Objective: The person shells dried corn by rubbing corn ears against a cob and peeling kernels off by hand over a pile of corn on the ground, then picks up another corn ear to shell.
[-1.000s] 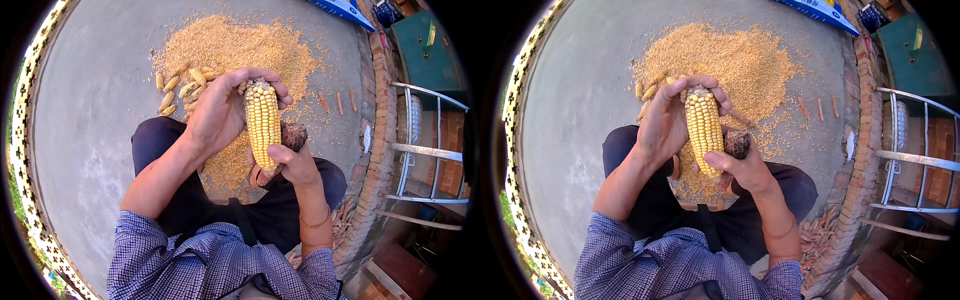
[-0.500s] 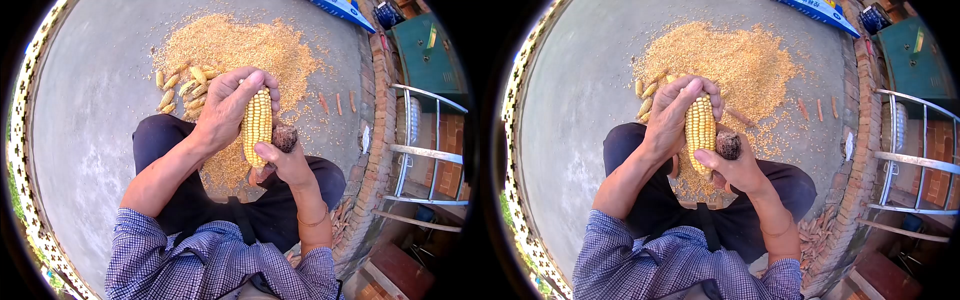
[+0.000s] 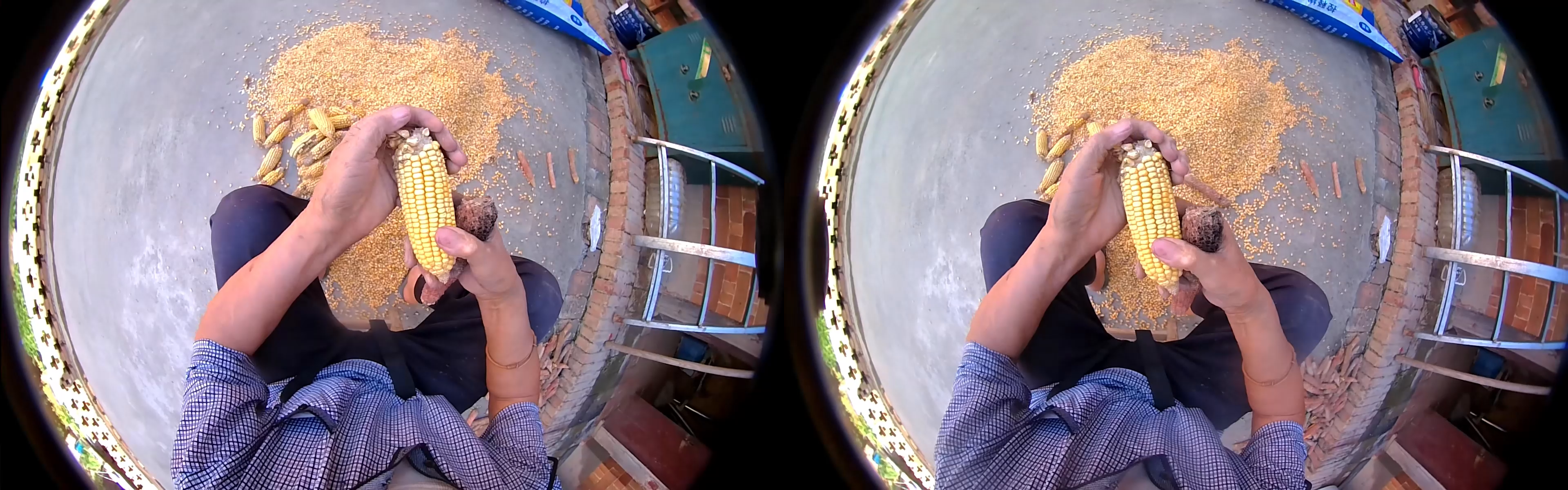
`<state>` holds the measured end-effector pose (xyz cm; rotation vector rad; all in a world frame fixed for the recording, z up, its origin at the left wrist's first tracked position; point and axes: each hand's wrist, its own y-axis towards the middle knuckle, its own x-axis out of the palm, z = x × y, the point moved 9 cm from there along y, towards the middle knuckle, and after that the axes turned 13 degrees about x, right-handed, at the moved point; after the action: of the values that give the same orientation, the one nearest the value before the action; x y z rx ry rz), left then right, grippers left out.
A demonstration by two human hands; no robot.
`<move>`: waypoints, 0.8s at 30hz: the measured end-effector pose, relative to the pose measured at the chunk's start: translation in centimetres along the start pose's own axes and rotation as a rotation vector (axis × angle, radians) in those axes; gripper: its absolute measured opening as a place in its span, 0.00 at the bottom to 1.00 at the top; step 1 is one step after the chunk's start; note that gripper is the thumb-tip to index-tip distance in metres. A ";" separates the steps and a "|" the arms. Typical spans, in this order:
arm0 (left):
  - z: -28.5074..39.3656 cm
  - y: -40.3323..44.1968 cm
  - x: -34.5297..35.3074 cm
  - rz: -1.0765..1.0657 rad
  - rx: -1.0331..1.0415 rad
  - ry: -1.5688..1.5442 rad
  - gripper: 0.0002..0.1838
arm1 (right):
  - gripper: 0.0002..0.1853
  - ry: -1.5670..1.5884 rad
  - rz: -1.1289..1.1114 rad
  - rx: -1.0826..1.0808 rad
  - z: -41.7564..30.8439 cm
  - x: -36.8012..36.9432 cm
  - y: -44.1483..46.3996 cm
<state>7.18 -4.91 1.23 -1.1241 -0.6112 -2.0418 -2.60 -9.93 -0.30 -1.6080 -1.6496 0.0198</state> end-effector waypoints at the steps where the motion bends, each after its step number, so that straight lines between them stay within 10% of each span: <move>1: -0.1 0.0 -0.1 0.010 -0.006 -0.011 0.17 | 0.21 0.005 -0.030 0.016 0.1 0.1 0.0; 24: 2.1 -2.1 -0.2 -0.090 0.162 0.130 0.12 | 0.30 0.263 -0.348 0.051 1.4 1.5 0.8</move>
<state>6.73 -2.12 1.99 -0.8771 -0.7579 -2.0810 -2.51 -7.79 -0.86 -1.2094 -1.6820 -0.3127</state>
